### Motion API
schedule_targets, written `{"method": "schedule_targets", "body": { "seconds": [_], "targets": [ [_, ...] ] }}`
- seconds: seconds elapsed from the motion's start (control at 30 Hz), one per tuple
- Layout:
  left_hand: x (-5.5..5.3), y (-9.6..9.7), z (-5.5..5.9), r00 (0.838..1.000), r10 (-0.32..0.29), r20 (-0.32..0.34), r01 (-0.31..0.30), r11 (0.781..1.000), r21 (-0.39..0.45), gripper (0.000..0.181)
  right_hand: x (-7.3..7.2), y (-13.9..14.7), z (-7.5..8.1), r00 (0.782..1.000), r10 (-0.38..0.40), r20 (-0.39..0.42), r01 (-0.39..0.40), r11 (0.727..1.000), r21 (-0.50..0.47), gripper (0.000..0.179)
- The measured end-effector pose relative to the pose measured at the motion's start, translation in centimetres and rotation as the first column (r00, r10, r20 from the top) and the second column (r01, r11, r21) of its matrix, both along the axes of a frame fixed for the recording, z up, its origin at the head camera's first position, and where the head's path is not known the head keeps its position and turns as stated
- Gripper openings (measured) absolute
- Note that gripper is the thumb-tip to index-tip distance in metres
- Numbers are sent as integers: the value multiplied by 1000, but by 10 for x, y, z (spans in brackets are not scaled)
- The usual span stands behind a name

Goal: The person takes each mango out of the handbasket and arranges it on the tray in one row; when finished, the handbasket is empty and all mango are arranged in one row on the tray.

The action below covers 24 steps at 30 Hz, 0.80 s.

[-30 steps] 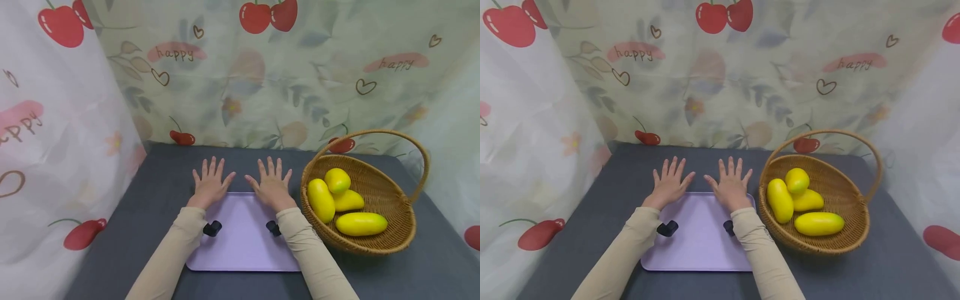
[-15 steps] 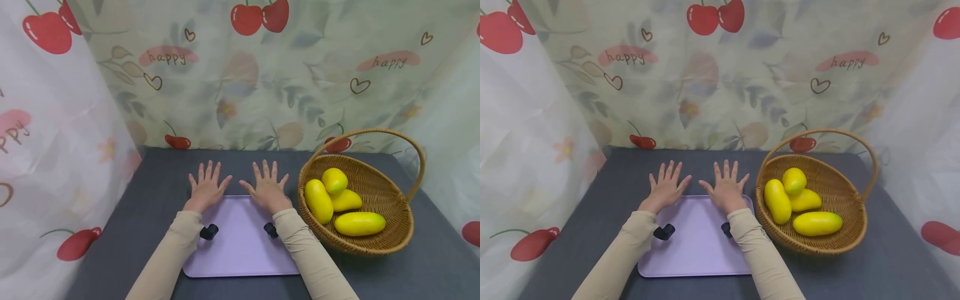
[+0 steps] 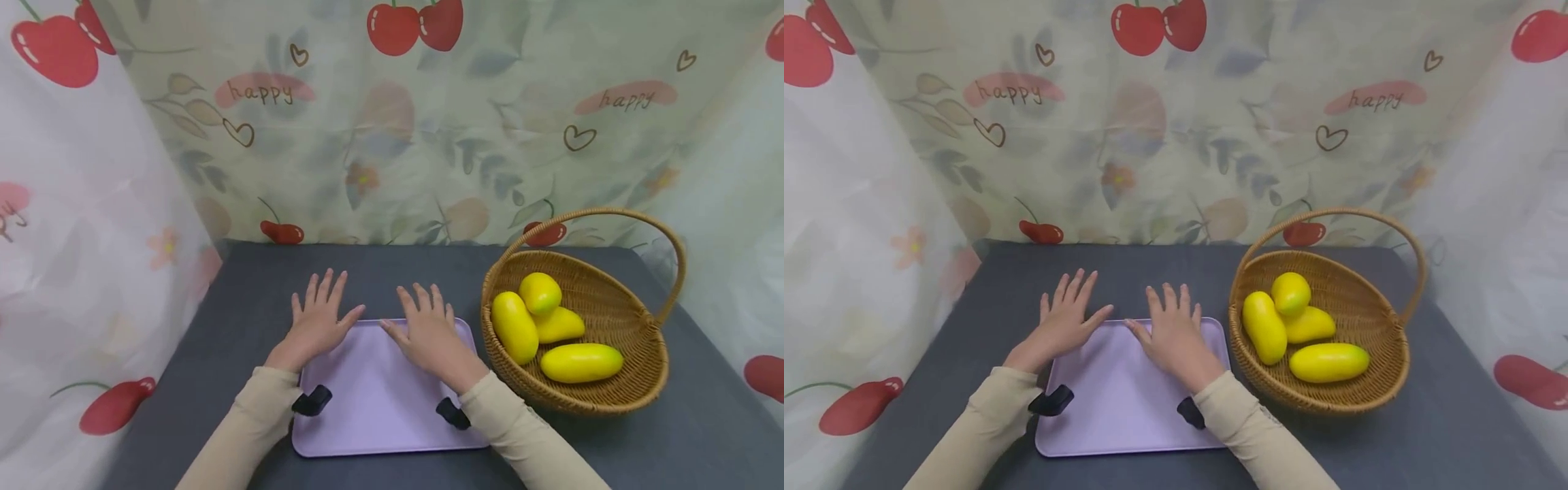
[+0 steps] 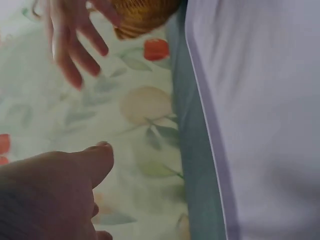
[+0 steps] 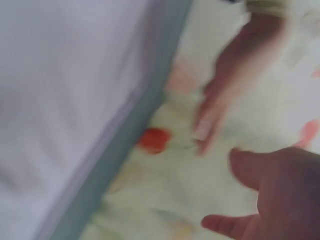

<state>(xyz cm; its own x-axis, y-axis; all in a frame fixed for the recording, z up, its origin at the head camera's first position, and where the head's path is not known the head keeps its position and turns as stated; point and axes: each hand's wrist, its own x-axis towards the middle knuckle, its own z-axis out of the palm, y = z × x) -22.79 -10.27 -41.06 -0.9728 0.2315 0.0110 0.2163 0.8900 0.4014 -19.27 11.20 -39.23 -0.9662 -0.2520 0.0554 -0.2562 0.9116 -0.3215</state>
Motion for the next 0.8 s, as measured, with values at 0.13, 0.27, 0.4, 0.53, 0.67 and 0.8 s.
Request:
{"method": "schedule_targets", "body": {
  "seconds": [0.13,0.27,0.4,0.53,0.67,0.8],
  "targets": [
    [37,-26,6,997,-45,-63,50,997,65,77,54,12,40,993,72,-90,-77,996,-46,67],
    [65,-47,-2,994,-60,-94,70,991,110,74,88,40,73,986,61,-158,-69,997,-44,51],
    [76,-60,-22,994,-54,-91,67,987,146,69,89,77,89,986,21,-167,-21,1000,2,40],
    [75,-68,-40,988,-56,-142,83,977,196,60,64,113,93,997,-7,-71,11,998,62,45],
    [67,-73,-58,982,-53,-181,94,969,229,55,37,135,85,998,-11,69,6,997,74,55],
    [61,-75,-74,987,-23,-159,58,974,220,55,21,142,77,983,-26,181,16,998,58,63]
  ]
}}
